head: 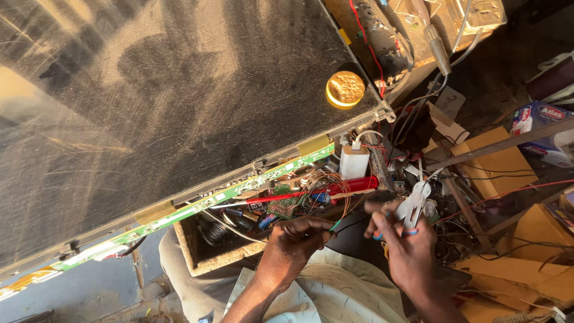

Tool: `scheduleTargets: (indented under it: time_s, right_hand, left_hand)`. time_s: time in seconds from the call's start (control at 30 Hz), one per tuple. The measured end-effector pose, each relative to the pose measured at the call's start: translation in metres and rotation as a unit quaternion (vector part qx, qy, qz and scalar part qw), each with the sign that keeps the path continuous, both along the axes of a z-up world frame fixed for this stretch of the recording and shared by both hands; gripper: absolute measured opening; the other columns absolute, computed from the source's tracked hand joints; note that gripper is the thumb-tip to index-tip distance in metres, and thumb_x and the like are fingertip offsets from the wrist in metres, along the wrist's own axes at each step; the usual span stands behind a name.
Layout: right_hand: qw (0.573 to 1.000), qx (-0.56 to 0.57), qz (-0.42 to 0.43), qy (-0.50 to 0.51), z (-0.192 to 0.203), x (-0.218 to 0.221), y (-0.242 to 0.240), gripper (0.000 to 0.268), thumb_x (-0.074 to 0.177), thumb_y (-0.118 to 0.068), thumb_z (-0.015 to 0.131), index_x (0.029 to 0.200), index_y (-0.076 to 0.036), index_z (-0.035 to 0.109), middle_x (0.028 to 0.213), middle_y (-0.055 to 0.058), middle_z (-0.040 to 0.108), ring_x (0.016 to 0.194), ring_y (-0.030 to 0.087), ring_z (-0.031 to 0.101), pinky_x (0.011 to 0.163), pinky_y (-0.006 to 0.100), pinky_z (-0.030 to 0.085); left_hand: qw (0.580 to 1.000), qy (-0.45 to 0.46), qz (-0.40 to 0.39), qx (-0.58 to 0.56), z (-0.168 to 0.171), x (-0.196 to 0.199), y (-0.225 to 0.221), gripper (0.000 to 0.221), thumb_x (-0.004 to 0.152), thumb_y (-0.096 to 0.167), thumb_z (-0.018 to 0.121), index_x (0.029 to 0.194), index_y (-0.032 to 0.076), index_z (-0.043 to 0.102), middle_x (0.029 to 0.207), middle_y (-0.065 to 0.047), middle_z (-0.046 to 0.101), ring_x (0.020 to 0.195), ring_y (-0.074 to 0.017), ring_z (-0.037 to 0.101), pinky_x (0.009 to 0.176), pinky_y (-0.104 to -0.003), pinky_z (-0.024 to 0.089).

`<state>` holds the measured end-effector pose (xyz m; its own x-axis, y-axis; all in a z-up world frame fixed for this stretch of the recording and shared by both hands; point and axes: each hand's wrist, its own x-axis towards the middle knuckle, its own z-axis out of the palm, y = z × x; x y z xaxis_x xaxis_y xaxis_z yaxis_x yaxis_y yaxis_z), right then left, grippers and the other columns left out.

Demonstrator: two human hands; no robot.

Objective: The person repairs a television by stripping wires, twisting them together, and soldering connections on the circuit board. They use pliers and a soldering iron to join wires and secure components on the board.

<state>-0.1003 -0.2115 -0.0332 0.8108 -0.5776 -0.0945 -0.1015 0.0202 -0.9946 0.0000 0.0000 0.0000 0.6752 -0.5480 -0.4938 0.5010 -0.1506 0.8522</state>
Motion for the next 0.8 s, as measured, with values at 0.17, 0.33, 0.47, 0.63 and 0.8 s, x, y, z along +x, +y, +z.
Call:
scheduleTargets:
  time_s: [0.17, 0.33, 0.47, 0.63, 0.8]
  right_hand:
    - [0.978, 0.179, 0.002, -0.107, 0.017, 0.018, -0.002, 0.023, 0.095, 0.002, 0.066, 0.115, -0.005, 0.058, 0.11, 0.024, 0.073, 0.078, 0.02, 0.065, 0.066, 0.042, 0.056]
    - [0.971, 0.214, -0.001, -0.105, 0.02, 0.023, -0.004, 0.027, 0.093, 0.006, 0.067, 0.115, -0.006, 0.058, 0.102, 0.021, 0.072, 0.076, 0.019, 0.065, 0.065, 0.043, 0.056]
    - [0.966, 0.239, -0.005, -0.101, 0.02, 0.022, -0.006, 0.027, 0.093, 0.007, 0.067, 0.115, -0.006, 0.059, 0.097, 0.019, 0.072, 0.075, 0.019, 0.064, 0.065, 0.044, 0.056]
    - [0.959, 0.258, 0.003, -0.117, 0.026, 0.014, -0.008, 0.029, 0.092, 0.009, 0.067, 0.115, -0.006, 0.059, 0.096, 0.02, 0.073, 0.075, 0.02, 0.065, 0.066, 0.044, 0.057]
    - [0.963, 0.231, 0.011, -0.138, 0.034, 0.007, -0.005, 0.03, 0.089, 0.01, 0.069, 0.113, -0.004, 0.059, 0.097, 0.021, 0.072, 0.077, 0.022, 0.066, 0.066, 0.045, 0.057]
  left_hand:
    - [0.995, -0.097, -0.032, -0.016, 0.005, -0.003, 0.002, 0.017, 0.088, 0.005, 0.076, 0.105, 0.002, 0.079, 0.095, -0.004, 0.08, 0.084, -0.008, 0.069, 0.076, -0.025, 0.056]
    - [0.993, -0.108, -0.036, -0.024, 0.002, -0.005, 0.002, 0.017, 0.089, 0.003, 0.076, 0.105, 0.002, 0.079, 0.096, -0.005, 0.08, 0.086, -0.0083, 0.069, 0.079, -0.025, 0.058]
    - [0.994, -0.093, -0.038, -0.032, -0.001, -0.006, 0.003, 0.016, 0.09, 0.003, 0.075, 0.106, 0.002, 0.078, 0.1, -0.005, 0.08, 0.09, -0.0082, 0.071, 0.082, -0.025, 0.06]
    - [0.995, -0.089, -0.052, -0.002, -0.002, -0.007, 0.003, 0.024, 0.089, 0.006, 0.076, 0.113, 0.004, 0.076, 0.1, -0.005, 0.08, 0.09, -0.0097, 0.072, 0.08, -0.026, 0.062]
    - [0.971, -0.235, -0.045, -0.005, 0.013, -0.008, -0.002, 0.038, 0.086, 0.008, 0.079, 0.123, 0.006, 0.07, 0.115, -0.005, 0.078, 0.095, -0.0128, 0.077, 0.079, -0.026, 0.065]
